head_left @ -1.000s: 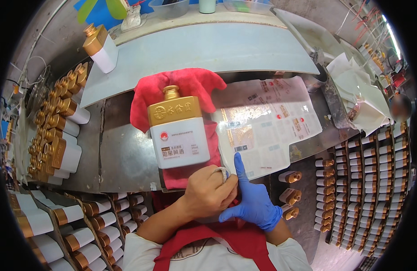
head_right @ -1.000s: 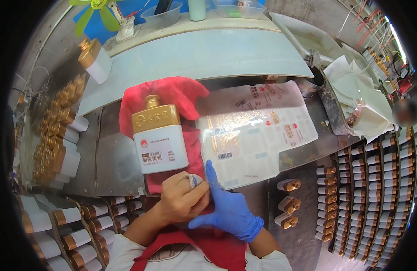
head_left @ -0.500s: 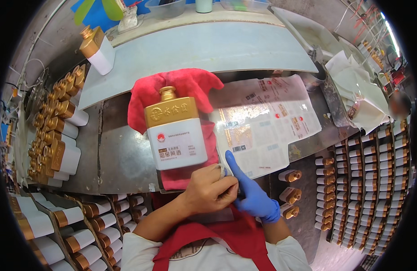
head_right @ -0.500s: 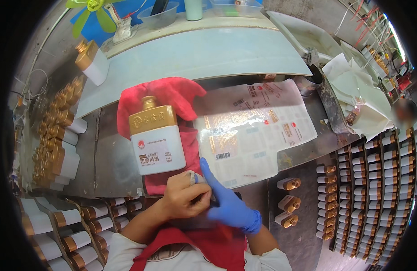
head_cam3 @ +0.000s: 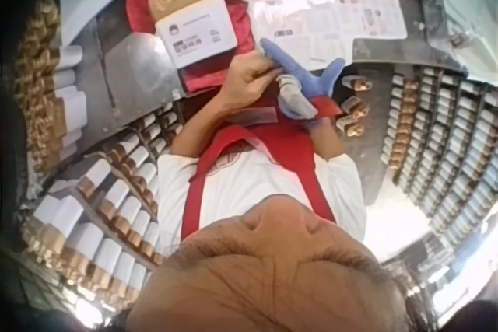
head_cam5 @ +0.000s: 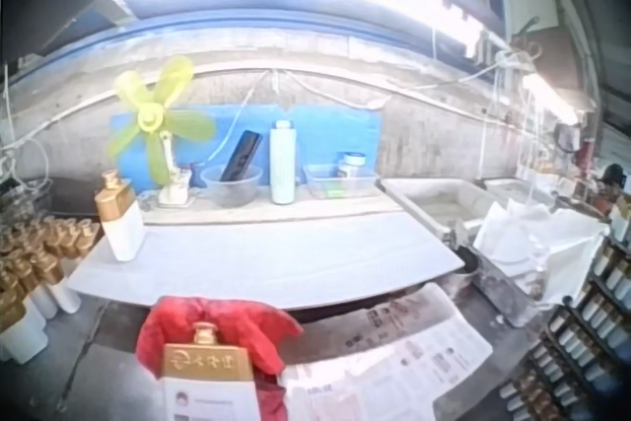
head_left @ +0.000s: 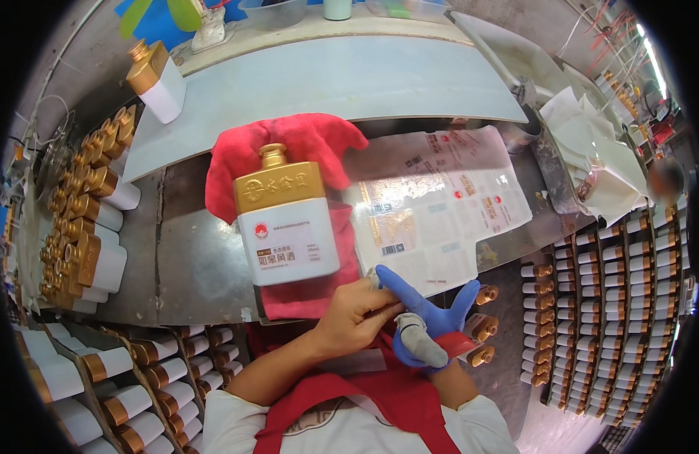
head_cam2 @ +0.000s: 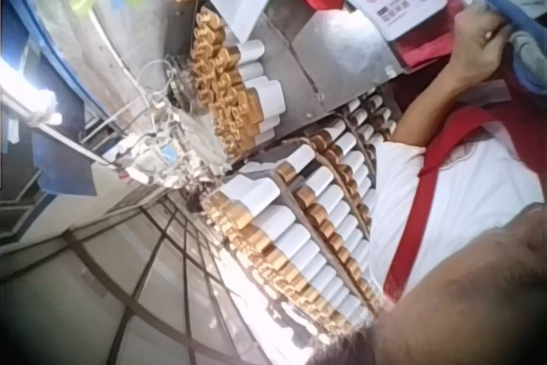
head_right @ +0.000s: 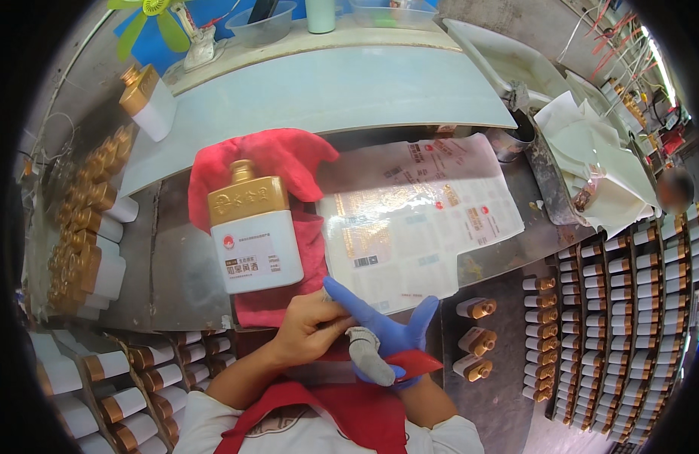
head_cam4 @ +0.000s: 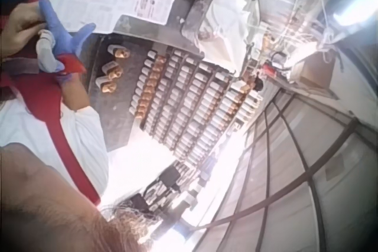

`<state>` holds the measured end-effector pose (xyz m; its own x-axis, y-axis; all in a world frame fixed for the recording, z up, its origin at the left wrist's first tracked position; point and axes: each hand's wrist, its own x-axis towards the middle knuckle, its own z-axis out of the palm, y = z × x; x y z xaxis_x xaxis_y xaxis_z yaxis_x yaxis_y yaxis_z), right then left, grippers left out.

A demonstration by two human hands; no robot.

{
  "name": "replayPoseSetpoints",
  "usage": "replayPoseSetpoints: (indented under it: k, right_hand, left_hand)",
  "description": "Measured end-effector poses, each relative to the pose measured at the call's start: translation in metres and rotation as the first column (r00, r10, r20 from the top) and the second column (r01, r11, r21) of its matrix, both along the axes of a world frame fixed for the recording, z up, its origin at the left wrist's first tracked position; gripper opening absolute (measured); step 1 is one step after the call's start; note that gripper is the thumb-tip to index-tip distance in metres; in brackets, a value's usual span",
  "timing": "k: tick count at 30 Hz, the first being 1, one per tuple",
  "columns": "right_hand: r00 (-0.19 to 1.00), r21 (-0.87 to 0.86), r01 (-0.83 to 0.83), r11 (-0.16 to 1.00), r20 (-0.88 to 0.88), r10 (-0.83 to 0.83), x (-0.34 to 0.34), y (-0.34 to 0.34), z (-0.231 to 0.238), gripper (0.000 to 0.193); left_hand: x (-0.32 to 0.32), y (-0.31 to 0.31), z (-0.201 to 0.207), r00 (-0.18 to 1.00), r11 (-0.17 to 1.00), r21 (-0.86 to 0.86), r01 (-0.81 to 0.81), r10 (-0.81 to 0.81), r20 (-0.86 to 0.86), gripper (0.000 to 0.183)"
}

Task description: The person applies a white label to a gold and white bottle, smoothing it with gloved hands. They then apply a red circular sticker to the label and wipe the bottle's neck with a cloth. The process is repeated for multiple bottles in a production setting.

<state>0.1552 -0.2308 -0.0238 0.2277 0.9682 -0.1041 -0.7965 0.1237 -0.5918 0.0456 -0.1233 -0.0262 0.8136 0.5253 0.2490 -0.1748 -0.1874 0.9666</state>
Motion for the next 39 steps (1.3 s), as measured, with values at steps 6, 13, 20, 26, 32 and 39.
replayPoseSetpoints:
  k: [6, 13, 20, 26, 32, 39]
  right_hand:
    - [0.999, 0.036, 0.033, 0.999, 0.025, -0.034, -0.005, -0.011, -0.015, 0.103]
    - [0.96, -0.01, -0.031, 0.999, -0.278, 0.027, -0.004, -0.006, -0.011, 0.121]
    - [0.867, 0.403, -0.216, 0.889, -0.339, 0.364, -0.007, -0.016, -0.015, 0.137]
    - [0.861, 0.48, -0.2, 0.854, -0.33, 0.387, -0.001, -0.014, -0.029, 0.136]
    - [0.952, -0.339, -0.239, 0.91, 0.106, 0.289, 0.019, -0.01, -0.052, 0.141]
    - [0.948, -0.089, -0.306, 0.948, -0.119, 0.295, 0.022, -0.021, -0.087, 0.131]
  left_hand:
    - [0.005, 0.006, 0.001, 0.993, 0.93, 0.362, -0.072, 0.033, 0.114, 0.011]
    - [0.004, 0.016, 0.003, 0.974, 0.835, 0.547, -0.051, -0.079, 0.212, 0.015]
    - [0.0, 0.026, 0.004, 0.955, 0.788, 0.615, -0.028, -0.162, 0.25, 0.023]
    - [-0.004, 0.018, 0.002, 0.991, 0.94, 0.335, -0.057, 0.013, 0.131, 0.017]
    - [-0.006, 0.012, 0.006, 0.992, 0.978, 0.184, -0.098, 0.081, 0.096, 0.01]
    - [-0.006, 0.013, 0.009, 0.991, 0.965, 0.234, -0.122, 0.106, 0.078, 0.004]
